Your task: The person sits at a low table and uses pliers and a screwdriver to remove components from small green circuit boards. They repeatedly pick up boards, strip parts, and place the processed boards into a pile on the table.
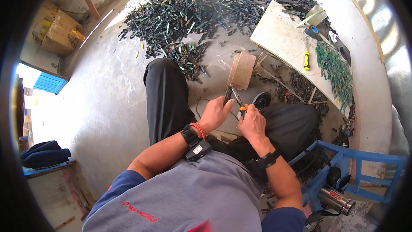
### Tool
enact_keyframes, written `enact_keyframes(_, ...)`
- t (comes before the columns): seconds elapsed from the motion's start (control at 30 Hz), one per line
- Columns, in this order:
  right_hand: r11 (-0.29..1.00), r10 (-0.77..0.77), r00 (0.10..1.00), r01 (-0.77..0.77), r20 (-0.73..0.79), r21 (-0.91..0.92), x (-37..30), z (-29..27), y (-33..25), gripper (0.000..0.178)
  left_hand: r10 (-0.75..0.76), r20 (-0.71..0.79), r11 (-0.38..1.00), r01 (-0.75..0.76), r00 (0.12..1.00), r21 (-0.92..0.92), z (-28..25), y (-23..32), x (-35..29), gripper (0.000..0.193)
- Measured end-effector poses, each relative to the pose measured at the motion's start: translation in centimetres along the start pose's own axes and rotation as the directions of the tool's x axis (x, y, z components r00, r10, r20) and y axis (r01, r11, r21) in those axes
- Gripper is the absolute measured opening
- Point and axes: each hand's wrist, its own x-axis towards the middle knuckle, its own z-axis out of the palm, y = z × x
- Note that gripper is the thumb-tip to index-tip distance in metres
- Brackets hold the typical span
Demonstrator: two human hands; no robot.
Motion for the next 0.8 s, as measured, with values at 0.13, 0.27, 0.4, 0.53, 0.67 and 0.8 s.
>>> enact_keyframes(0.13,0.96,-0.213,0.976,0.202,-0.041,-0.192,1.1,-1.1,1.8,0.034,-0.09,0.124,0.988,0.104,0.988,-0.114,-1.1,-0.6,0.0,0.048)
enact_keyframes(0.27,0.89,-0.368,0.93,0.349,-0.012,-0.293,2.0,-2.0,3.4,0.033,-0.159,0.276,0.972,0.199,0.948,-0.125,-1.8,-1.5,-0.2,0.047)
enact_keyframes(0.4,0.822,-0.497,0.866,0.488,0.046,-0.295,2.8,-3.3,5.2,0.033,-0.302,0.511,0.863,0.458,0.804,-0.21,-3.5,0.3,-0.4,0.042)
enact_keyframes(0.53,0.899,-0.433,0.892,0.438,0.132,-0.01,2.3,-4.1,5.3,0.028,-0.262,0.603,0.809,0.512,0.754,-0.29,-4.6,1.0,-0.3,0.038)
enact_keyframes(0.67,0.808,-0.33,0.904,0.122,0.272,0.576,1.7,-2.8,5.5,0.025,-0.197,0.633,0.684,0.568,0.748,-0.457,-4.3,0.3,-0.4,0.034)
enact_keyframes(0.8,0.552,-0.17,0.882,-0.284,0.439,0.784,1.9,-2.0,5.7,0.031,-0.221,0.593,0.647,0.572,0.774,-0.505,-3.6,0.4,-0.3,0.032)
